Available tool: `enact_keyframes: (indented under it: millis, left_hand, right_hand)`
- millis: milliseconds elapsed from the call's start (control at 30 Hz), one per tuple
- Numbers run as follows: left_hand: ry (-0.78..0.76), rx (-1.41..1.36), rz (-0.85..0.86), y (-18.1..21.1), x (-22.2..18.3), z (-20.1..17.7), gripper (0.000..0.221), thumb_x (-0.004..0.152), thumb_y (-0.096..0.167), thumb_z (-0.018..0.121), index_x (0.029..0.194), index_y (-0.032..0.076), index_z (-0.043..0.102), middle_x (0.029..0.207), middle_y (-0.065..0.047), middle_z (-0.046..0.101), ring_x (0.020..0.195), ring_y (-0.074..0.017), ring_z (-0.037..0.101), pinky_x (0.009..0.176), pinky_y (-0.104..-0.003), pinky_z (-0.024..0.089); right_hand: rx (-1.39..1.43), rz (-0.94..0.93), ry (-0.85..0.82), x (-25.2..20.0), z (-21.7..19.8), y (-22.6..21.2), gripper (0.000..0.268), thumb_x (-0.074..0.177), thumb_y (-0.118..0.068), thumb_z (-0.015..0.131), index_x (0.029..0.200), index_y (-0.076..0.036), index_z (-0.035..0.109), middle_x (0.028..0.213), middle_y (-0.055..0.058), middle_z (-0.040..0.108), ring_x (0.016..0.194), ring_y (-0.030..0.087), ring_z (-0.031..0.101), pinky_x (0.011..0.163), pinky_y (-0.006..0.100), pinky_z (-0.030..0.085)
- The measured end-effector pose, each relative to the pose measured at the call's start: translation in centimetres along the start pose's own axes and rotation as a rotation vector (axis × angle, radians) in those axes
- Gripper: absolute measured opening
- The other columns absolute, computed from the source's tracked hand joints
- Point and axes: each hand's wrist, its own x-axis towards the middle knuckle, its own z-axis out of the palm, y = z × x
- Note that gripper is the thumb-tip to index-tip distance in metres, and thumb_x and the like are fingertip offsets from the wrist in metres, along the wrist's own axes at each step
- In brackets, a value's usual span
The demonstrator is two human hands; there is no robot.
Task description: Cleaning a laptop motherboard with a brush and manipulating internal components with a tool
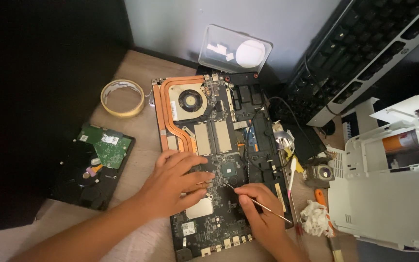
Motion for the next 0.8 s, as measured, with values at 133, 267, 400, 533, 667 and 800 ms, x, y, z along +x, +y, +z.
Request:
enact_keyframes:
  millis: [133, 267, 400, 533, 667, 800]
  left_hand:
    - [0.007, 0.023, 0.04, -0.14, -0.14, 0.14, 0.021, 0.089, 0.029, 0.073, 0.11, 0.027, 0.074, 0.129, -0.004, 0.064, 0.121, -0.0282, 0.058, 0.099, -0.052, 0.031]
    - [-0.018, 0.002, 0.025, -0.22, -0.27, 0.21, 0.014, 0.092, 0.03, 0.07, 0.105, 0.029, 0.075, 0.13, -0.004, 0.064, 0.123, -0.0288, 0.057, 0.104, -0.054, 0.029]
    - [-0.026, 0.004, 0.003, -0.25, -0.46, 0.36, 0.014, 0.09, 0.03, 0.073, 0.103, 0.03, 0.076, 0.132, -0.002, 0.064, 0.126, -0.0289, 0.056, 0.105, -0.055, 0.029]
    - [0.006, 0.042, 0.025, -0.27, -0.26, 0.4, 0.013, 0.089, 0.031, 0.073, 0.102, 0.029, 0.075, 0.13, -0.001, 0.064, 0.124, -0.0275, 0.057, 0.1, -0.052, 0.031]
    - [-0.022, 0.021, 0.002, -0.25, -0.33, 0.38, 0.014, 0.091, 0.031, 0.07, 0.104, 0.029, 0.077, 0.132, -0.002, 0.063, 0.125, -0.0288, 0.056, 0.103, -0.056, 0.03]
    - [-0.011, 0.012, 0.004, -0.22, -0.29, 0.31, 0.013, 0.09, 0.03, 0.073, 0.101, 0.028, 0.078, 0.13, -0.002, 0.064, 0.123, -0.0282, 0.057, 0.102, -0.055, 0.031]
  right_hand:
    - [-0.054, 0.018, -0.004, -0.45, 0.04, 0.88, 0.025, 0.1, -0.026, 0.057, 0.105, -0.01, 0.075, 0.101, 0.006, 0.078, 0.096, 0.02, 0.074, 0.085, 0.033, 0.056]
    - [-0.035, 0.013, 0.025, -0.18, 0.17, 0.3, 0.023, 0.1, -0.023, 0.057, 0.105, -0.008, 0.074, 0.102, 0.007, 0.078, 0.096, 0.019, 0.075, 0.085, 0.031, 0.06]
    - [0.02, -0.005, 0.031, -0.14, 0.09, -0.06, 0.025, 0.102, -0.023, 0.054, 0.106, -0.007, 0.073, 0.104, 0.008, 0.077, 0.102, 0.022, 0.074, 0.09, 0.034, 0.059]
    - [0.022, 0.021, 0.011, -0.38, -0.08, 0.48, 0.027, 0.103, -0.025, 0.052, 0.104, -0.008, 0.073, 0.103, 0.007, 0.078, 0.1, 0.02, 0.074, 0.089, 0.033, 0.057]
    - [0.011, 0.041, 0.016, -0.37, 0.05, 0.54, 0.031, 0.102, -0.029, 0.053, 0.102, -0.008, 0.076, 0.096, 0.005, 0.078, 0.093, 0.019, 0.074, 0.08, 0.031, 0.058]
    - [0.0, 0.044, 0.005, -0.33, -0.06, 0.43, 0.029, 0.102, -0.027, 0.054, 0.1, -0.009, 0.076, 0.096, 0.005, 0.078, 0.092, 0.019, 0.074, 0.08, 0.031, 0.058]
